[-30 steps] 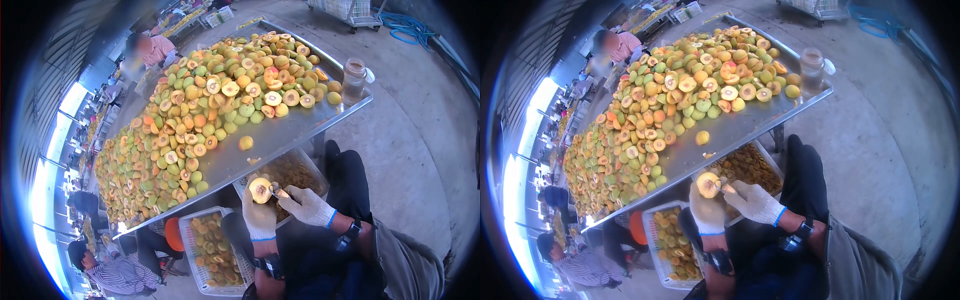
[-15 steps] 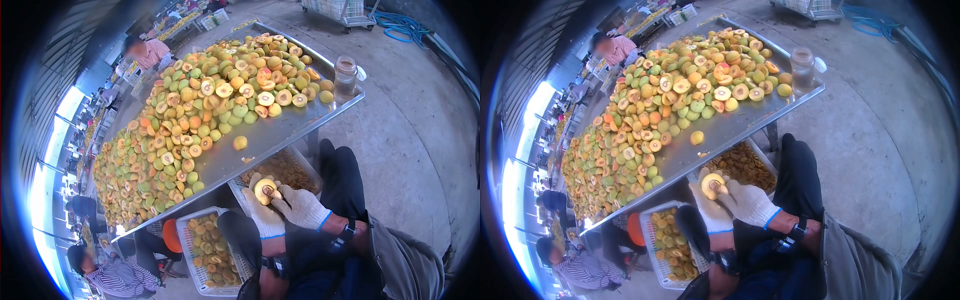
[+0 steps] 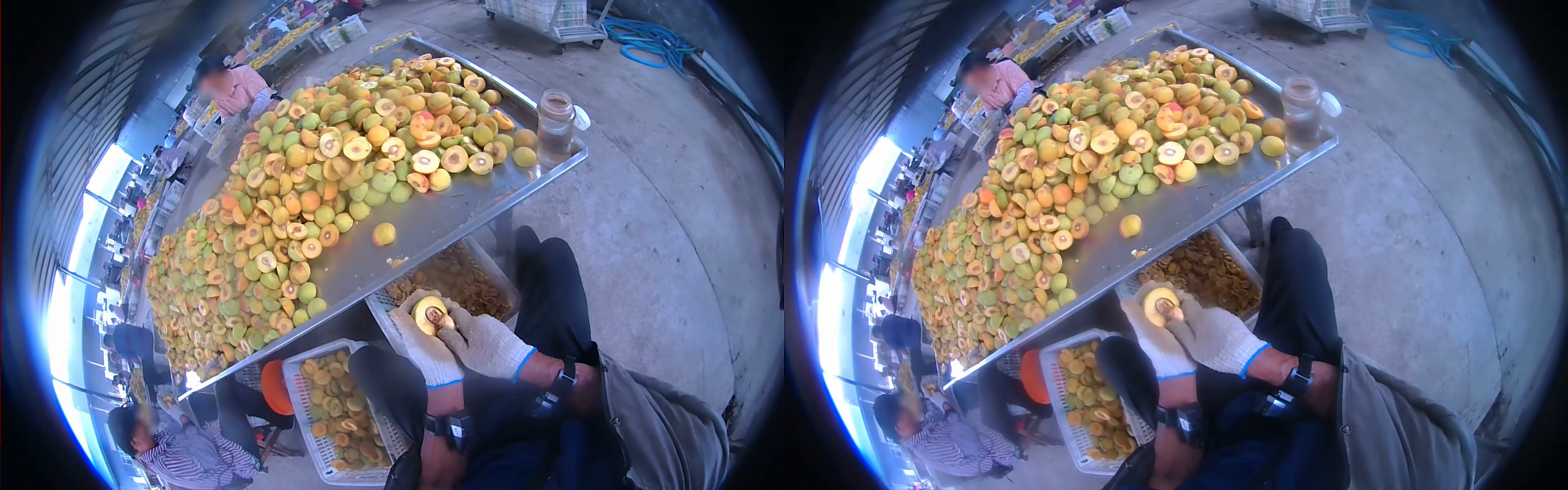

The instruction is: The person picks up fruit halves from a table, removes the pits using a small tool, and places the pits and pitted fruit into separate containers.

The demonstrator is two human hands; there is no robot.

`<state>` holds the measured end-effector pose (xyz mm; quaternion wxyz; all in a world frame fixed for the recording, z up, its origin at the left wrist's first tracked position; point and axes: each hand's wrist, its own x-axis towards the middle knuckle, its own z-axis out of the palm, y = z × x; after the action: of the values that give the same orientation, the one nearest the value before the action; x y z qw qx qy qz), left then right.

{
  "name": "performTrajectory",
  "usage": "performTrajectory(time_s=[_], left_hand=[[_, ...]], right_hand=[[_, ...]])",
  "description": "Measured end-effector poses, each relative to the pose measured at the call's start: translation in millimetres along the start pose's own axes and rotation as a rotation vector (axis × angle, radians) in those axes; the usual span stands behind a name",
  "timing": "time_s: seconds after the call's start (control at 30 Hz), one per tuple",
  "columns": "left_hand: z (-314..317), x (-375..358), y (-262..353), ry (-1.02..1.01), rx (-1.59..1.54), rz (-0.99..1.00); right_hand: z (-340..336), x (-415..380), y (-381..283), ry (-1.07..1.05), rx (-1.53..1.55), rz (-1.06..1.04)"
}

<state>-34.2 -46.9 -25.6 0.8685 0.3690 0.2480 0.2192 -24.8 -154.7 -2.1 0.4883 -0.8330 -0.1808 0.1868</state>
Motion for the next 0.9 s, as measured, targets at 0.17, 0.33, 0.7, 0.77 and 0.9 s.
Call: performTrajectory(time_s=[0.17, 0.33, 0.7, 0.77, 0.9], left_hand=[[-11.9, 2.6, -1.5, -0.054, 0.013, -0.053], [-38.9, 22.4, 4.3, -0.245, 0.289, -0.163], [-37.9, 22.6, -8.1, -0.037, 0.136, -0.285], [-28.1, 15.3, -2.1, -0.002, 0.173, -0.257], [-12.6, 6.3, 1.0, -0.005, 0.200, -0.226]], right_hand=[[-2.6, 4.1, 6.7, -0.030, -0.040, 0.003], [-4.8, 6.6, 26.6, -0.026, -0.223, -0.099], [-9.5, -4.6, 15.9, -0.105, -0.171, -0.008], [-12.9, -6.8, 12.4, -0.108, -0.180, -0.002], [-17.3, -5.2, 15.0, -0.100, -0.163, -0.033]])
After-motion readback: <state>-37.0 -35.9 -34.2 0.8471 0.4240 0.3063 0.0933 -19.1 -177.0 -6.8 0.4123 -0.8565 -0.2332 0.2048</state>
